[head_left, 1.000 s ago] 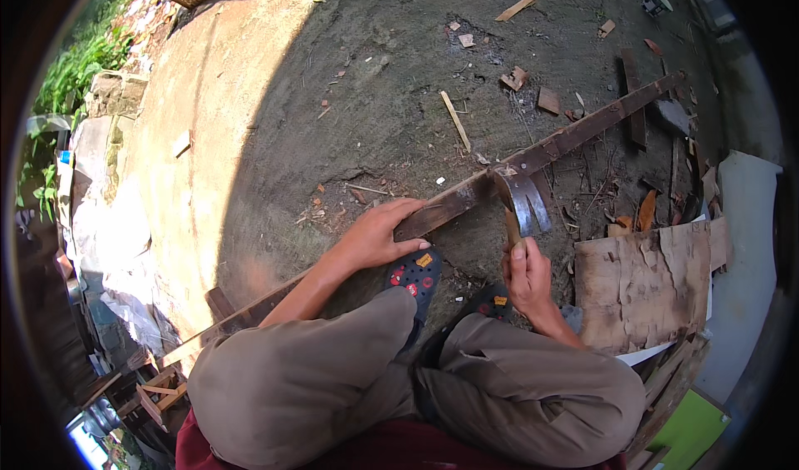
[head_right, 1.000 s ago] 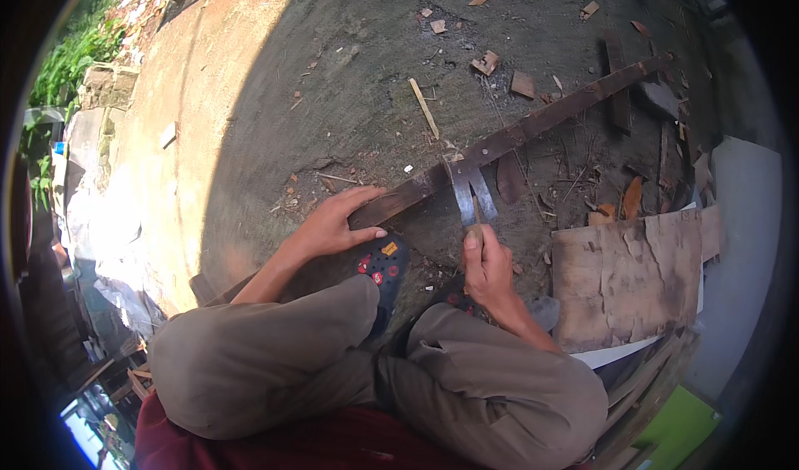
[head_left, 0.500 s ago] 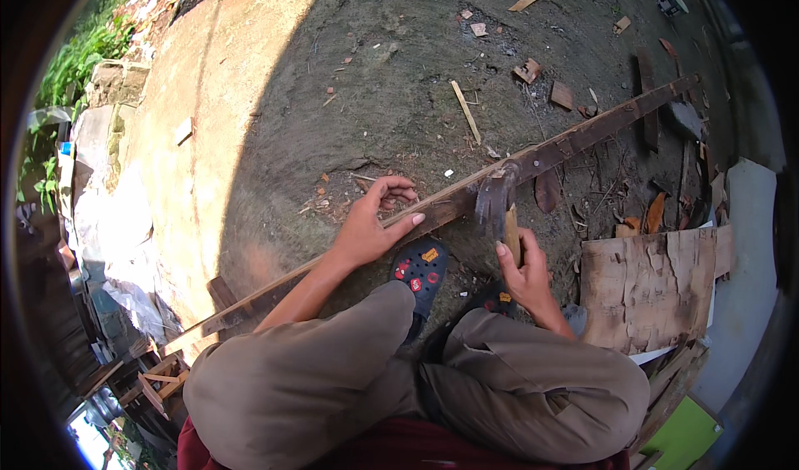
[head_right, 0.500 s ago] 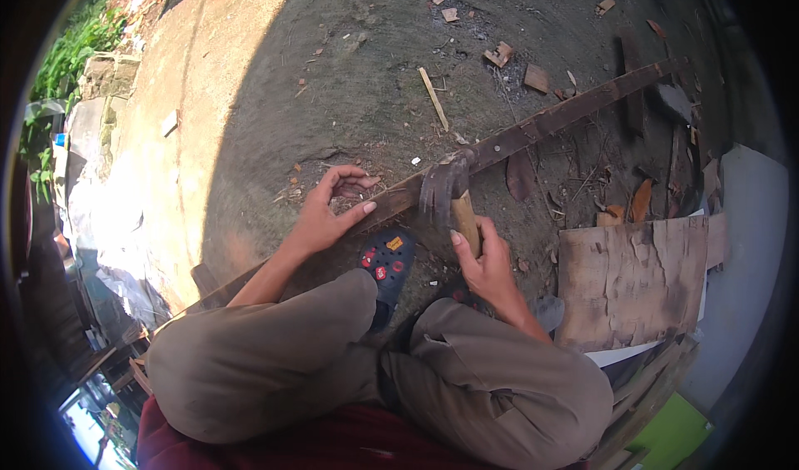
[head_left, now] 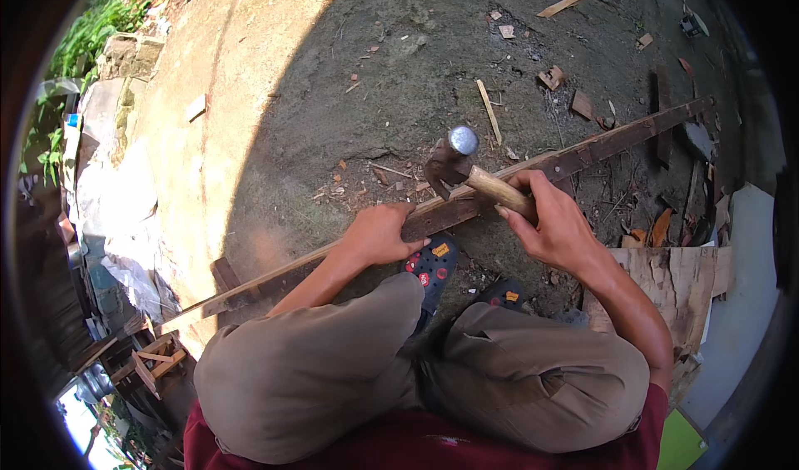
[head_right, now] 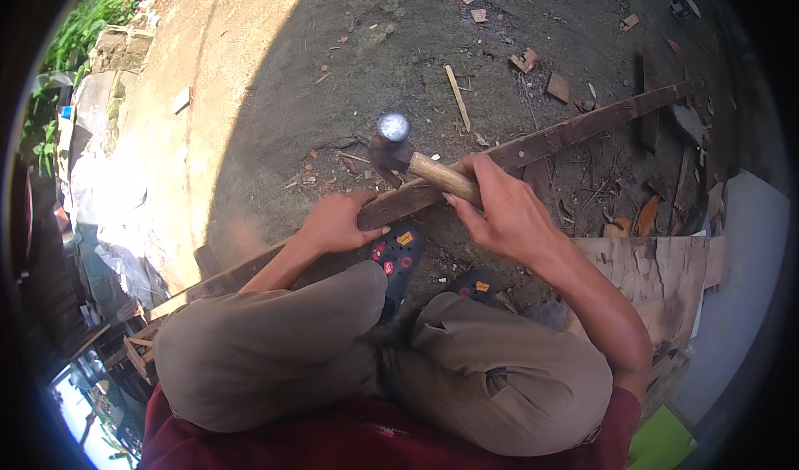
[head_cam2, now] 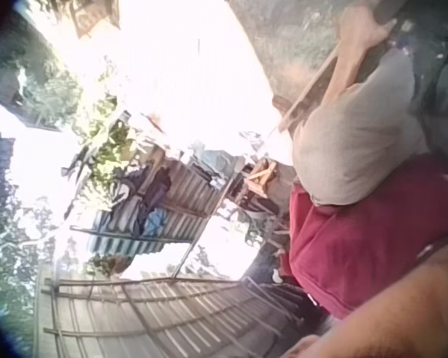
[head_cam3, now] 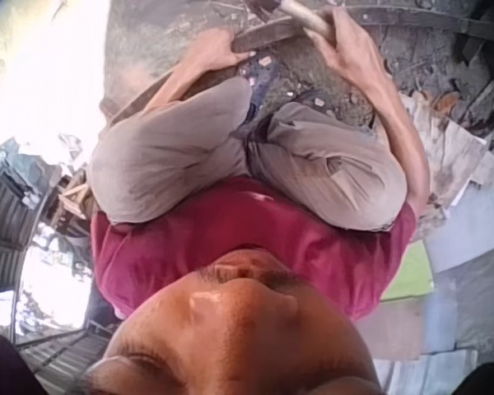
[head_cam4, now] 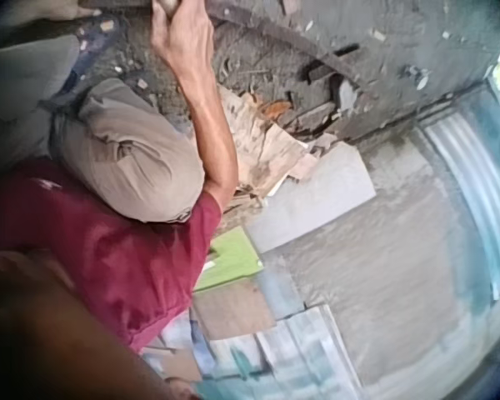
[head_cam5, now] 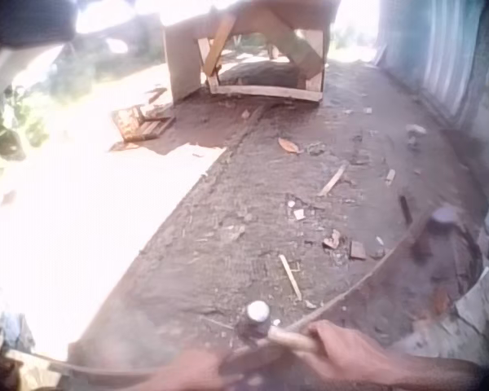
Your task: The person uses a hammer to split a long wooden plank into smaller pieces and then uses a hand saw to cut the plank further. The person works on the ground in an outdoor area with scattered debris.
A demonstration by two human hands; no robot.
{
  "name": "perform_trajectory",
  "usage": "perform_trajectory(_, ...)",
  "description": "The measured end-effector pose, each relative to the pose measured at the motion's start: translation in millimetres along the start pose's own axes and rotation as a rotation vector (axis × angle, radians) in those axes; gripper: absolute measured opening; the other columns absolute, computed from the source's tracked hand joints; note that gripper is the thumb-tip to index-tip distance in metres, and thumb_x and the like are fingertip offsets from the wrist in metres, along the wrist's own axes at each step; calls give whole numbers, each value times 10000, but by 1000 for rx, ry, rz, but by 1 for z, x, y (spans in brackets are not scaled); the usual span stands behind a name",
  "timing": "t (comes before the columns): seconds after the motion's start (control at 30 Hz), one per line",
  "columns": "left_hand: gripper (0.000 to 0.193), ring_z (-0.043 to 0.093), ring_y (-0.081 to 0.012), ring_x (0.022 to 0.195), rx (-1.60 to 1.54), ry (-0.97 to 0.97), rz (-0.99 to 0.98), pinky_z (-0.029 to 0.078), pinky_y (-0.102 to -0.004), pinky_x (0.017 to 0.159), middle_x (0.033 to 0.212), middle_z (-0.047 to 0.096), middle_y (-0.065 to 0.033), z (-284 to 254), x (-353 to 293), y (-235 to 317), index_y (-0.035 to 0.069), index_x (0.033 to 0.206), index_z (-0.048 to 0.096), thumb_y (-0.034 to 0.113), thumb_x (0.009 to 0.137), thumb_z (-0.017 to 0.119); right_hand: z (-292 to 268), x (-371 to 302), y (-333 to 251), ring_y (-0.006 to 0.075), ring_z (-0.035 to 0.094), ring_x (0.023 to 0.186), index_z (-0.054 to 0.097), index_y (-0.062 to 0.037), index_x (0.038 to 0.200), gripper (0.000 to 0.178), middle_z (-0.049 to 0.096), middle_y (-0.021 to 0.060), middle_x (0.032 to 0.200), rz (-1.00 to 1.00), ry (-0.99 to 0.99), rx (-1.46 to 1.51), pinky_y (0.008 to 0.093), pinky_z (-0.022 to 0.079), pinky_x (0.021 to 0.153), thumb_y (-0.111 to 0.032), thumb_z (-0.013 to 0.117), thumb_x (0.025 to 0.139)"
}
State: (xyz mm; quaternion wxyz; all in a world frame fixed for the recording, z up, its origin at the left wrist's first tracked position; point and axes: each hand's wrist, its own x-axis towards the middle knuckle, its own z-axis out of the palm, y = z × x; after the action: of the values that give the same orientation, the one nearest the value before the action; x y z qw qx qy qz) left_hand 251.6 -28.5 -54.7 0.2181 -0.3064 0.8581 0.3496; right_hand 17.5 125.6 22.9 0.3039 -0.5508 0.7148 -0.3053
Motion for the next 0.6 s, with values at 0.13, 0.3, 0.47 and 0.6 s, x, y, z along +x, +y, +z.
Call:
perform_trajectory(0.13, 660, 689, -405, 1019, 10, 29, 63, 552, -487, 902, 1130, 705, -234, 10, 8, -3, -13, 1205, 645, 471, 777, 782, -13, -6, 23, 299, 641, 699, 498, -4, 1173, 421, 639, 195, 863, 282, -192, 114, 407, 498, 649, -196, 759, 905)
perform_trajectory(0.3, 662, 656, -410, 1105, 41, -7, 123, 523, -482, 963, 1181, 693, -215, 12, 1, -19, 18, 1277, 617, 471, 817, 763, -34, -39, 2, 234, 597, 690, 525, -4, 1109, 414, 618, 140, 801, 315, -279, 135, 375, 476, 637, -215, 797, 880)
perform_trajectory(0.47, 614, 642, -411, 1134, 118, -247, -49, 515, -493, 966, 1178, 684, -229, -46, -43, -15, 3, 1253, 614, 463, 865, 731, -80, -75, -76, 166, 585, 593, 524, 0, 1082, 323, 582, 78, 714, 548, -320, 199, 337, 463, 543, -138, 744, 891)
perform_trajectory(0.6, 569, 667, -358, 1119, -316, -16, -223, 523, -455, 967, 1182, 694, -222, -84, -128, 5, -14, 1277, 601, 413, 915, 705, -84, -110, -149, 134, 511, 443, 495, 0, 1067, 199, 540, 39, 669, 878, -233, 462, 313, 435, 417, -89, 591, 917)
